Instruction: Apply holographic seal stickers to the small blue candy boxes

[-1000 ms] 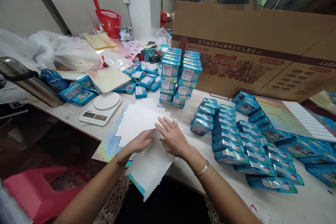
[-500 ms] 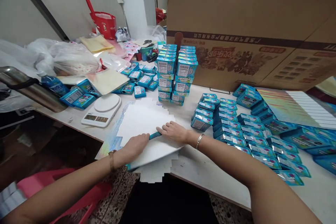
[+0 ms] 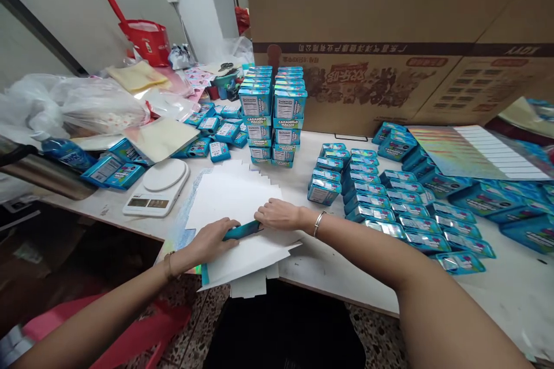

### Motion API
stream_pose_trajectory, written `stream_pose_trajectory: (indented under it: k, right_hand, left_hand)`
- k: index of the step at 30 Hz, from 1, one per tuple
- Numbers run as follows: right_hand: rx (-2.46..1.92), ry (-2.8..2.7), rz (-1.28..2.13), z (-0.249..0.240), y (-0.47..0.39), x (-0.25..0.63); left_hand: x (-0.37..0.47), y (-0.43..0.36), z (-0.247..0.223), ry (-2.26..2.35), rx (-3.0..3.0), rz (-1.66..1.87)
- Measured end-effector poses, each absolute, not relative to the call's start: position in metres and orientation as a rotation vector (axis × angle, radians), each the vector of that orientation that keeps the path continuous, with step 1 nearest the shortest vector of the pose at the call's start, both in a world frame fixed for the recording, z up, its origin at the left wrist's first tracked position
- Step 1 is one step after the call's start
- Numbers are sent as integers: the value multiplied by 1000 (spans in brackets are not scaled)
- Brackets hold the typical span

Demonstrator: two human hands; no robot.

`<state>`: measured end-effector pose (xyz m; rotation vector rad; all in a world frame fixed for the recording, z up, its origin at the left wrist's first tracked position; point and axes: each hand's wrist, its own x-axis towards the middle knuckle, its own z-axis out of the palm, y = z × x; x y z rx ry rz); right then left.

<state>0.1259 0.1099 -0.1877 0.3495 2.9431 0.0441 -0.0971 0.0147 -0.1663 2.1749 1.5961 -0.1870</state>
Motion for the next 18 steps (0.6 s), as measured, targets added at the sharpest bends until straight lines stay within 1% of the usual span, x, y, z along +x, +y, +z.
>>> stream_pose_trajectory:
  k: [9, 14, 18]
  right_hand:
    - [299, 2864, 104, -185, 110, 115]
    - [250, 2837, 83, -185, 106, 109]
    - [221, 2854, 80, -186, 105, 111]
  left_hand:
    - [-113, 8, -166, 1548, 2293, -344]
    - [-107, 3, -167, 1583, 2392, -517]
    - [-109, -2, -159, 1547, 2425, -512]
